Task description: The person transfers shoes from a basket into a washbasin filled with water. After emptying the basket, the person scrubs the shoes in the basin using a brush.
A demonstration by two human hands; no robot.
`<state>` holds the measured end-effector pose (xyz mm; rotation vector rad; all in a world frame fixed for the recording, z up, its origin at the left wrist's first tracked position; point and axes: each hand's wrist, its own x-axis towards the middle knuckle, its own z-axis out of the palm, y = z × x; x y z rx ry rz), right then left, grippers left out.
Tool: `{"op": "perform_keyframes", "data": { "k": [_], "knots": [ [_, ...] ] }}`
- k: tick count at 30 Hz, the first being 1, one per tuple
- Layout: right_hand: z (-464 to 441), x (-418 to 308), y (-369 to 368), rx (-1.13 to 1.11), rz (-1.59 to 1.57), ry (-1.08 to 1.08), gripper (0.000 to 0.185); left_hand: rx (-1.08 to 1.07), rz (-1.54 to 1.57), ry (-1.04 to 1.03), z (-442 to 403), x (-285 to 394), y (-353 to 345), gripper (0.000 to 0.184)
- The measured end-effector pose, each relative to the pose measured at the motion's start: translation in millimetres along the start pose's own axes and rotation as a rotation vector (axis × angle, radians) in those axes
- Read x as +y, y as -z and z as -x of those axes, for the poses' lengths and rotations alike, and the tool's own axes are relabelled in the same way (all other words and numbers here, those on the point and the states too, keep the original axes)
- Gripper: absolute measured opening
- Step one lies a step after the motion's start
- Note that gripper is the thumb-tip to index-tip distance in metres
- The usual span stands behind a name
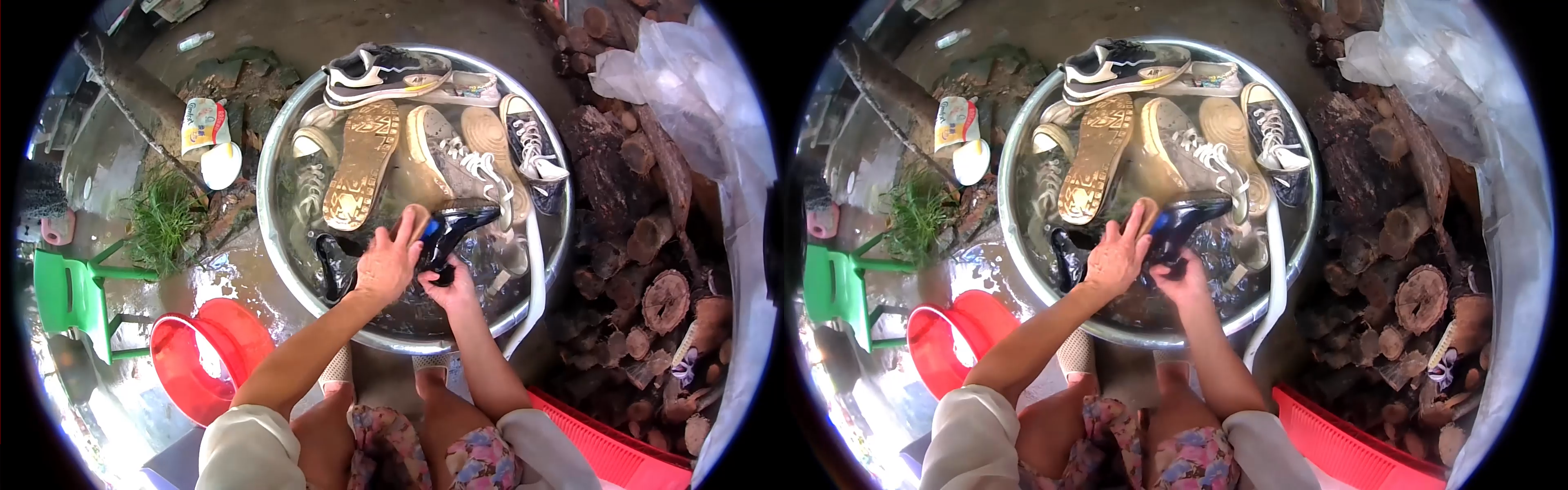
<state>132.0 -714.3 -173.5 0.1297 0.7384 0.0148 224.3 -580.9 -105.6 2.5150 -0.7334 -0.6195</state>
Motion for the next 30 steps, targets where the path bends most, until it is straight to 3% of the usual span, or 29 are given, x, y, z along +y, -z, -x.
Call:
{"op": "perform_keyframes", "data": {
  "k": [3,6,8,10,12,14,15,16,18,19,20,21,22,24,25,30],
  "knots": [
    [1.0,1.7,1.6,0.053,0.01,0.025,0.031,-0.018,0.148,0.188,-9.6,-2.2,-0.4,0.064],
    [-1.0,2.6,4.5,-0.051,0.073,0.042,0.032,0.06,0.327,0.187,-12.4,26.6,-8.2,0.067],
    [-1.4,7.7,-6.7,0.19,0.129,0.19,0.033,0.088,0.283,0.094,-2.7,37.2,-4.3,0.069],
    [5.8,13.6,-20.9,0.145,0.109,0.194,0.039,0.229,0.24,-0.13,4.3,40.4,-0.8,0.068],
    [-24.3,6.5,26.7,-0.275,0.216,0.317,0.045,0.349,0.067,-0.358,0.3,47.1,0.5,0.067],
    [-24.1,17.8,8.3,-0.55,0.174,0.394,0.046,0.442,-0.073,-0.632,-10.4,58.4,4.6,0.069],
    [-23.6,24.5,-5.3,-0.69,0.152,0.431,0.046,0.51,-0.155,-0.653,-14.2,64.6,6.8,0.068],
    [-21.4,27.5,-11.2,-0.826,0.129,0.466,0.047,0.378,-0.15,-0.5,-11.6,70.6,15.1,0.067],
    [-11.4,20.0,-1.0,0.145,0.291,0.364,0.042,0.295,-0.114,-0.302,-13.9,52.5,28.6,0.066],
    [-25.0,-3.3,43.7,0.006,0.3,0.187,0.036,0.251,-0.114,-0.235,-8.6,34.1,29.0,0.067],
    [-26.4,3.0,30.2,0.139,0.278,0.227,0.034,0.216,-0.117,-0.171,-3.8,9.3,21.0,0.067],
    [-25.6,4.1,21.0,0.241,0.253,0.222,0.034,0.331,-0.187,-0.214,2.8,-18.9,1.8,0.069],
    [-22.4,7.1,19.6,0.356,0.221,0.213,0.034,0.128,-0.208,-0.124,11.1,-22.5,3.5,0.068],
    [-19.4,9.0,22.6,0.324,0.259,0.245,0.034,0.049,-0.077,0.053,13.8,-17.7,-2.9,0.065],
    [-16.6,6.8,21.4,0.305,0.283,0.27,0.035,-0.099,0.114,0.279,3.7,-15.5,-2.5,0.06],
    [-24.4,8.0,19.8,0.229,0.385,0.367,0.041,0.091,0.355,0.003,21.1,15.1,20.5,0.061]
  ]
}}
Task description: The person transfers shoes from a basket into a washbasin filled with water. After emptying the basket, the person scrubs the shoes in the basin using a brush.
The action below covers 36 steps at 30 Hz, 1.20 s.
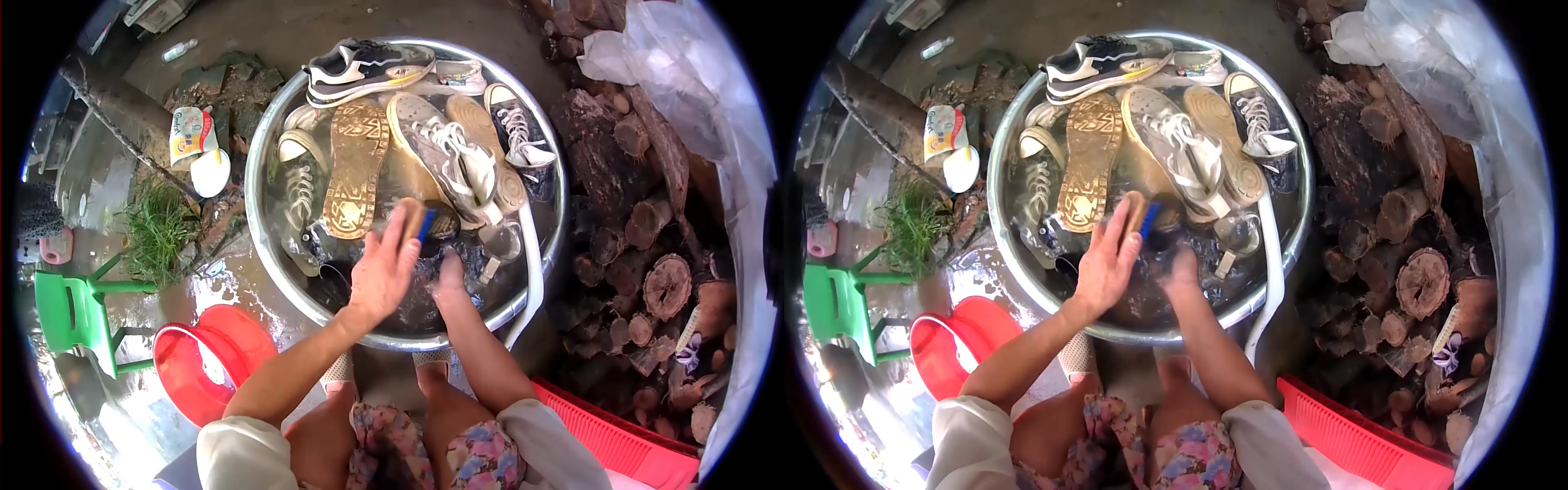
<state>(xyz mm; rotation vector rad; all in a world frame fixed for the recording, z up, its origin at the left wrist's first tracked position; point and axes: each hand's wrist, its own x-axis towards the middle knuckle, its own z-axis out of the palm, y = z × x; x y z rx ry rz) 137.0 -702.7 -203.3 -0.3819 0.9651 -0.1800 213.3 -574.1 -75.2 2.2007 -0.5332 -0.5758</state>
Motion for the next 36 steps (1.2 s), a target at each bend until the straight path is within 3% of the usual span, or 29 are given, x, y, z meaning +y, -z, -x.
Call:
{"op": "perform_keyframes", "data": {
  "k": [2,3,4,7,10,12,14,15,16,18,19,22,23,27,29,31,33,34,36],
  "knots": [
    [-7.0,8.6,7.2,-0.155,0.014,0.101,0.043,-0.025,-0.149,-0.207,11.7,26.5,8.3,0.061],
    [-19.4,16.6,19.3,-0.164,0.296,0.296,0.045,0.106,-0.355,-0.517,7.6,18.2,-2.1,0.062],
    [-31.5,24.4,31.1,-0.118,0.571,0.495,0.048,0.139,-0.462,-0.625,0.1,16.0,-7.5,0.06],
    [-28.4,21.9,13.7,-0.056,0.216,0.138,0.053,-0.021,-0.377,-0.197,-35.2,53.5,-0.5,0.055],
    [5.4,-1.6,-7.9,0.317,0.449,0.012,0.056,-0.124,-0.256,-0.084,-87.5,19.7,-10.7,0.053],
    [-0.7,-8.6,5.7,0.338,0.518,-0.033,0.053,-0.123,0.006,0.108,-102.3,1.0,-3.1,0.055],
    [-49.8,11.7,63.2,0.284,0.557,-0.023,0.048,0.034,0.029,-0.051,-69.2,-10.9,-5.6,0.057],
    [-4.4,-6.8,17.7,0.391,0.578,-0.053,0.05,0.081,-0.018,-0.1,-43.7,-4.8,-1.6,0.057],
    [9.0,-10.8,0.7,0.292,0.426,-0.068,0.051,0.134,-0.062,-0.138,-19.9,2.5,5.0,0.058],
    [18.2,-13.6,-16.0,0.087,0.132,-0.088,0.051,-0.161,-0.217,-0.059,10.2,31.9,12.2,0.059],
    [-19.5,8.3,25.5,-0.125,0.352,0.113,0.05,-0.142,-0.329,-0.136,11.5,33.0,-0.4,0.056],
    [-1.1,4.1,11.1,0.248,0.604,0.062,0.049,-0.205,-0.259,0.081,-34.9,34.1,-1.7,0.054],
    [-71.4,30.0,92.0,0.24,0.765,0.156,0.042,-0.289,-0.33,0.115,-52.5,23.6,-1.4,0.053],
    [9.3,1.2,-0.5,0.42,0.558,0.05,0.038,-0.22,-0.194,0.134,-57.2,-5.5,-18.3,0.056],
    [-3.2,-6.1,7.8,0.215,0.608,-0.067,0.038,-0.167,-0.037,0.115,-30.1,-0.4,-26.8,0.057],
    [-52.3,5.7,63.7,-0.091,1.048,-0.068,0.041,-0.237,-0.225,-0.01,4.5,41.6,-7.3,0.058],
    [-22.7,-2.7,34.8,0.043,1.439,0.037,0.047,-0.188,-0.385,-0.204,8.3,43.2,-10.8,0.058],
    [-6.4,-7.5,18.7,0.127,1.627,0.071,0.05,-0.218,-0.419,-0.13,-7.0,45.9,-8.2,0.055],
    [-113.8,67.1,121.8,0.289,1.492,0.52,0.042,-0.231,-0.517,-0.095,-41.2,23.1,-16.5,0.053]
  ]
}}
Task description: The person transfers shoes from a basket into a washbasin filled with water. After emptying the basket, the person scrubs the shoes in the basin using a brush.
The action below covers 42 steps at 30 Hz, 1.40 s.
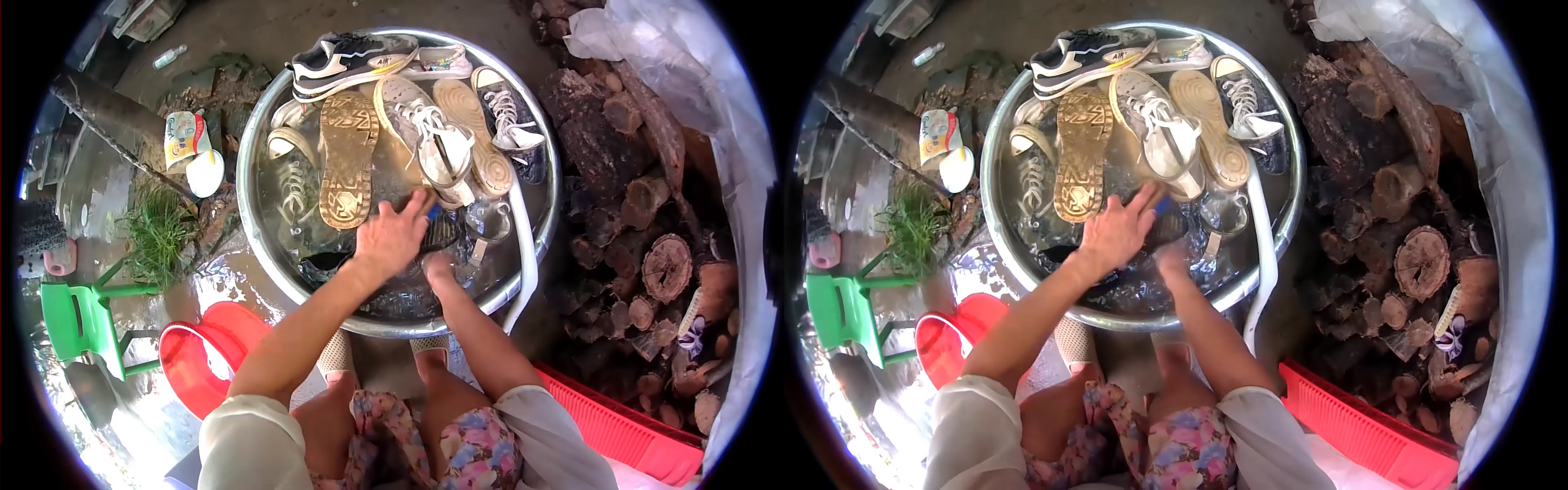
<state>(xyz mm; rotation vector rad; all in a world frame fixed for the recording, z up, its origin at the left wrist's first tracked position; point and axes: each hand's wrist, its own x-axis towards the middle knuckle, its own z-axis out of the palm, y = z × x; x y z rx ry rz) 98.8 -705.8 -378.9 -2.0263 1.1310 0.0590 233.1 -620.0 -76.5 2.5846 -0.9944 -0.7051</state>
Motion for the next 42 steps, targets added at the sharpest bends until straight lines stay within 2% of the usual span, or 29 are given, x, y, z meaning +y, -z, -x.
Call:
{"op": "perform_keyframes", "data": {
  "k": [2,3,6,7,8,10,13,17,19,20,22,23,26,28,30,32,33,34,36,39,41,42],
  "knots": [
    [20.7,-46.8,59.3,-0.133,-0.217,-0.328,0.041,-0.047,-0.105,0.071,-14.2,-5.4,-3.6,0.054],
    [26.8,-58.1,68.3,-0.145,-0.32,-0.415,0.04,-0.028,-0.044,0.078,-15.8,-10.5,-9.8,0.055],
    [36.8,-85.6,83.5,-0.181,-0.557,-0.501,0.039,-0.037,0.068,0.03,19.9,17.5,14.2,0.056],
    [41.9,-95.7,89.0,-0.208,-0.652,-0.496,0.039,-0.015,0.024,-0.089,41.0,29.3,14.9,0.059],
    [42.7,-100.5,90.5,-0.239,-0.745,-0.476,0.039,0.158,-0.018,-0.274,57.7,31.4,0.2,0.063],
    [43.3,-107.8,88.3,-0.293,-0.896,-0.409,0.038,0.331,-0.168,-0.457,53.0,28.3,-15.2,0.065],
    [33.9,-107.6,81.3,-0.28,-0.961,-0.356,0.037,-0.038,-0.001,-0.081,10.9,30.5,8.4,0.058],
    [18.9,-78.3,66.6,-0.236,-1.06,-0.308,0.037,-0.052,0.061,0.022,-2.8,29.0,-1.5,0.053],
    [-4.9,-13.4,35.4,-0.234,-1.236,-0.284,0.037,-0.021,0.082,0.056,-3.1,22.0,-11.2,0.054],
    [-27.7,48.1,-1.3,-0.262,-1.438,-0.249,0.037,0.056,0.073,0.113,-2.5,8.5,-24.9,0.056],
    [14.0,-45.0,66.7,-0.18,-0.837,-0.513,0.038,0.056,0.006,0.131,0.9,-24.7,-36.6,0.06],
    [20.7,-63.8,79.2,-0.184,-0.753,-0.573,0.039,0.01,-0.009,0.172,4.4,-28.8,-37.7,0.061],
    [24.9,-89.2,92.9,-0.256,-0.795,-0.56,0.041,0.024,0.159,0.112,18.5,-1.3,-33.1,0.056],
    [23.9,-99.8,95.3,-0.314,-0.916,-0.464,0.043,0.113,0.0,-0.223,36.3,39.6,-14.8,0.058],
    [19.9,-100.8,90.0,-0.325,-0.959,-0.395,0.044,0.22,-0.128,-0.441,27.3,29.9,-25.2,0.059],
    [13.0,-96.7,87.3,-0.284,-0.87,-0.418,0.047,0.156,-0.104,-0.164,21.6,5.0,-30.7,0.061],
    [10.2,-90.2,88.3,-0.26,-0.803,-0.454,0.048,0.275,-0.206,-0.205,20.6,-22.1,-40.3,0.063],
    [9.4,-83.9,90.7,-0.252,-0.747,-0.504,0.049,0.152,-0.256,-0.136,25.1,-34.3,-34.2,0.062],
    [14.2,-75.8,95.6,-0.27,-0.67,-0.617,0.051,0.099,-0.401,-0.119,30.9,-53.3,-42.2,0.063],
    [24.7,-78.8,104.5,-0.395,-0.721,-0.736,0.055,0.039,-0.119,0.159,25.1,-39.5,-44.0,0.066],
    [32.8,-96.1,110.1,-0.51,-0.89,-0.759,0.057,0.116,-0.063,-0.039,29.2,-26.1,-40.2,0.067],
    [43.9,-111.2,117.2,-0.545,-1.059,-0.645,0.06,0.189,0.022,-0.078,37.7,-12.3,-35.4,0.069]
  ]
}}
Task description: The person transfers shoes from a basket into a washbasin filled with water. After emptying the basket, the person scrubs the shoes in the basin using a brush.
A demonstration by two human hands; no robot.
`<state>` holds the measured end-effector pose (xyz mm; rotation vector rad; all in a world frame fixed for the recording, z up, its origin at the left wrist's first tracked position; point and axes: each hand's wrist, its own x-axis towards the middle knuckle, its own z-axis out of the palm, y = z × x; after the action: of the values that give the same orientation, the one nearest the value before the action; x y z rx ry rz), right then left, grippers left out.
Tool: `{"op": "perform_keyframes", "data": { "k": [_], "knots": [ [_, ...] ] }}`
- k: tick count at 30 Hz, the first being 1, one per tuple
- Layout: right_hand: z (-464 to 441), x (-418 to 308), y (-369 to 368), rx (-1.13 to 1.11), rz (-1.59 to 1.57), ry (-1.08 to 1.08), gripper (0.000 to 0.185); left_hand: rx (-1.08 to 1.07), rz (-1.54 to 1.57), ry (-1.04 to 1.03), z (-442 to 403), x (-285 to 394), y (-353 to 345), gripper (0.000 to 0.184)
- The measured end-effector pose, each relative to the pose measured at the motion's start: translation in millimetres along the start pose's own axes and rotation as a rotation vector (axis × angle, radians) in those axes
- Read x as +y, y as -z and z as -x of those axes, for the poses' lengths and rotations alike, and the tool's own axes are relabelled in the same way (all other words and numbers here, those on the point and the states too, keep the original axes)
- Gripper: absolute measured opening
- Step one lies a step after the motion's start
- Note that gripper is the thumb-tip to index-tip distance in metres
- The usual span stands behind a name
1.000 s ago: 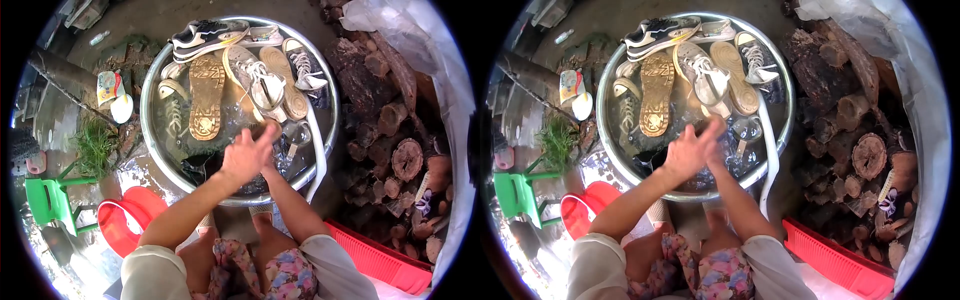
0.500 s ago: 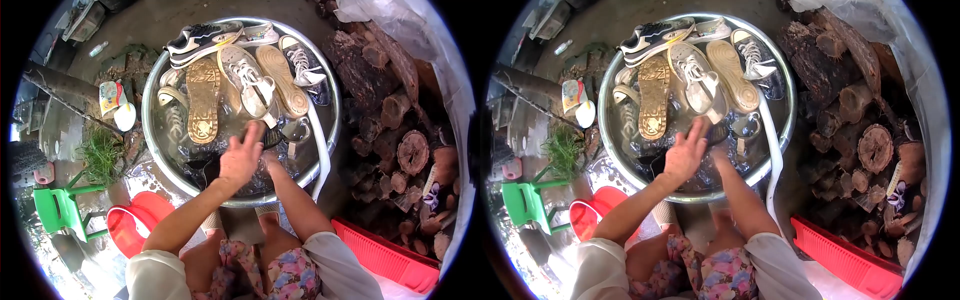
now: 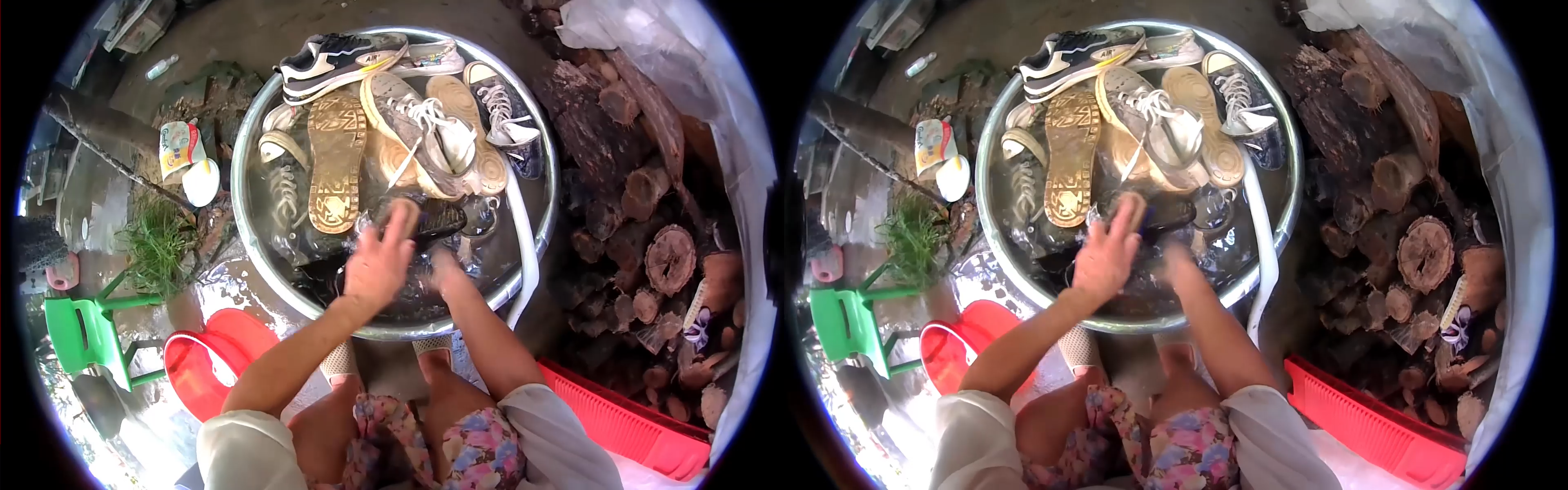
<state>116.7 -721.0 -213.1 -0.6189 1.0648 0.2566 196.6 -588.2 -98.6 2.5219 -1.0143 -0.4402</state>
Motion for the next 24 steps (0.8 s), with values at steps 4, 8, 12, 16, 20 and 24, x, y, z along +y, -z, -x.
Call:
{"op": "perform_keyframes", "data": {
  "k": [4,8,12,16,20,24],
  "knots": [
    [23.8,-7.4,-9.0,-0.167,-0.27,-0.009,0.07,-0.021,0.077,0.012,-0.5,11.5,12.9,0.068],
    [15.4,30.3,22.9,-0.26,0.284,0.623,0.099,0.034,-0.108,0.024,-15.4,-15.7,1.8,0.065],
    [18.3,21.9,11.6,-0.17,-0.031,0.365,0.076,0.004,-0.087,0.073,-32.4,-14.7,8.0,0.062],
    [25.1,9.0,21.6,-0.264,-0.58,0.039,0.042,-0.056,0.203,0.392,-42.5,-15.9,11.8,0.055],
    [16.3,2.6,21.0,-0.716,-0.639,0.174,0.051,0.034,0.196,0.117,15.3,19.4,11.9,0.062],
    [32.0,3.7,6.2,-0.422,-0.676,0.139,0.052,-0.014,-0.046,-0.202,10.0,18.1,-4.4,0.067]
  ]
}}
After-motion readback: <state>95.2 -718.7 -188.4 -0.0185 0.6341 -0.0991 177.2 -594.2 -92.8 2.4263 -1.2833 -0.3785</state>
